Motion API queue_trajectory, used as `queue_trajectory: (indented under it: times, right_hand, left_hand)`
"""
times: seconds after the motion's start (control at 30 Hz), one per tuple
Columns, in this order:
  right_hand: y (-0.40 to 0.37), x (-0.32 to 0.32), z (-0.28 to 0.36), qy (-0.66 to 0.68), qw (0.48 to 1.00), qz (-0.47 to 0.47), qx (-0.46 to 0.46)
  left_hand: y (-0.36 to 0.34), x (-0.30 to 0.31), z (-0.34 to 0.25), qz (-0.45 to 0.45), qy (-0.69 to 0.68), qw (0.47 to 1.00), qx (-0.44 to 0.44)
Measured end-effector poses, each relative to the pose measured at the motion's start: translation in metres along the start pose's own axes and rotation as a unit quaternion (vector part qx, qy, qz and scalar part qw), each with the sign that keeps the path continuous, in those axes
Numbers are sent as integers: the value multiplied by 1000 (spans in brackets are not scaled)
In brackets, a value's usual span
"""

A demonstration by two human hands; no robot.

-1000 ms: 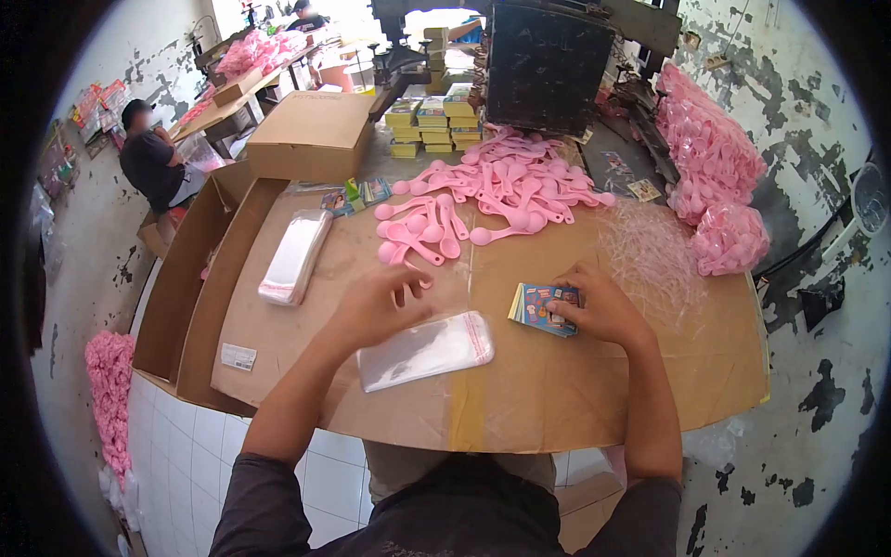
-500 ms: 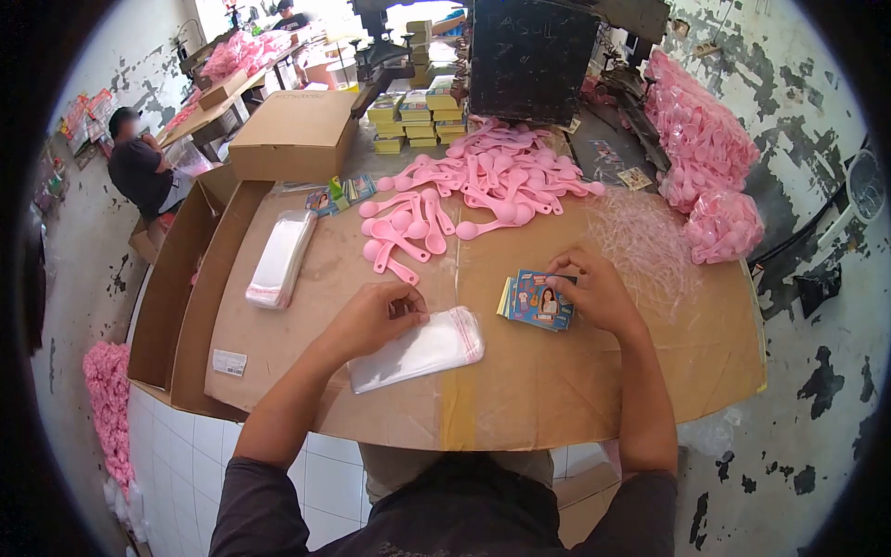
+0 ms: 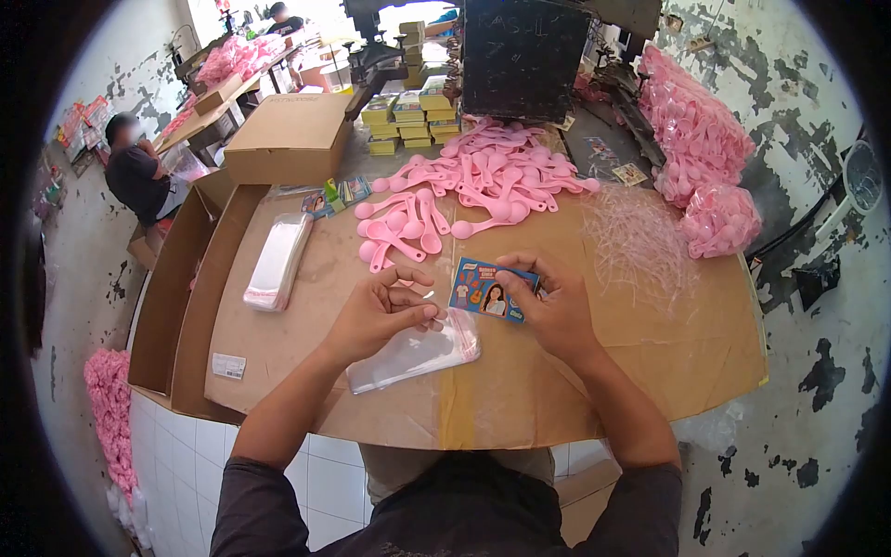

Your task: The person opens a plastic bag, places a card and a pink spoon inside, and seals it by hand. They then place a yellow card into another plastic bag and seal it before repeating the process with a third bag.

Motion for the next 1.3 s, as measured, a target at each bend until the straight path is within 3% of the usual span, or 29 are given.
queue_trajectory:
  times: [0.2, 0.3, 0.6, 0.8, 1.0, 1.1, 1.3]
  right_hand:
    - [-5, -2, 23, -85, 995, 4, 54]
    - [-4, 6, 27, -98, 991, -44, 85]
    - [-6, 6, 36, -103, 989, -51, 93]
    - [-9, -15, 63, -197, 957, 47, 206]
    - [-6, -32, 73, -225, 942, 118, 220]
    - [-1, -22, 77, -226, 949, 121, 185]
    - [-9, -43, 77, -223, 928, 160, 253]
  left_hand:
    - [-4, -6, -6, -8, 15, 1000, -3]
    - [-6, -6, -7, -18, 20, 1000, -5]
    - [-7, -7, -11, -27, 46, 999, -7]
    - [-8, -11, -7, -15, 55, 998, -10]
    - [-10, -21, -4, 19, 68, 997, -14]
    - [-10, -19, -6, 8, 31, 999, -5]
    - [-11, -27, -3, 49, 73, 994, -57]
Point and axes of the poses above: each hand's wrist, its own y-axis towards the middle knuckle, its own x-axis out of the back of the hand, z = x × y, the point moved 10 cm from there along y, towards the middle knuckle, and after that the axes turned 15 degrees about -y, right-handed, at the moved point
